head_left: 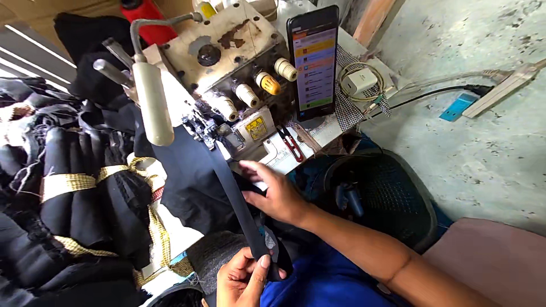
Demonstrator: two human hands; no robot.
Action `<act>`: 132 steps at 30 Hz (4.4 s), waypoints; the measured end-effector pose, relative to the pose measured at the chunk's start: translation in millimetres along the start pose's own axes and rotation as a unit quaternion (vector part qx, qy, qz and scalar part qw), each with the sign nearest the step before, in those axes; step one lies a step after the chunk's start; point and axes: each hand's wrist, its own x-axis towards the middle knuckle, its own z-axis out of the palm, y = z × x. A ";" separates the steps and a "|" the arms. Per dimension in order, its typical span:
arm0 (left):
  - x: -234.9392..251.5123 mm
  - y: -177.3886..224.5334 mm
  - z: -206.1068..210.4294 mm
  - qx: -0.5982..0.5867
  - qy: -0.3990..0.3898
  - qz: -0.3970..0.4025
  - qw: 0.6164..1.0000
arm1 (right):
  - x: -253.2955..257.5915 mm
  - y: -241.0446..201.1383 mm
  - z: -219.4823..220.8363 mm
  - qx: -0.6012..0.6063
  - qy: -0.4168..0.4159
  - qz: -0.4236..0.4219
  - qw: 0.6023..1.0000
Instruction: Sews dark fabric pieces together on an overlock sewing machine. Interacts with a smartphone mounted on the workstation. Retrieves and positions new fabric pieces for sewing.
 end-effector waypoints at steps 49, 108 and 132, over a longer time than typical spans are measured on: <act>84.5 58.5 -39.1 0.462 0.079 0.261 0.844 | -82.9 -26.3 -30.9 0.143 -0.102 0.083 0.981; 130.6 29.7 -63.4 0.553 0.125 0.312 0.763 | 69.9 -14.7 -135.4 -0.412 0.296 -0.124 0.853; 122.5 40.0 -56.1 0.554 0.140 0.310 0.760 | 62.6 21.2 -143.2 -0.185 0.270 -0.011 0.945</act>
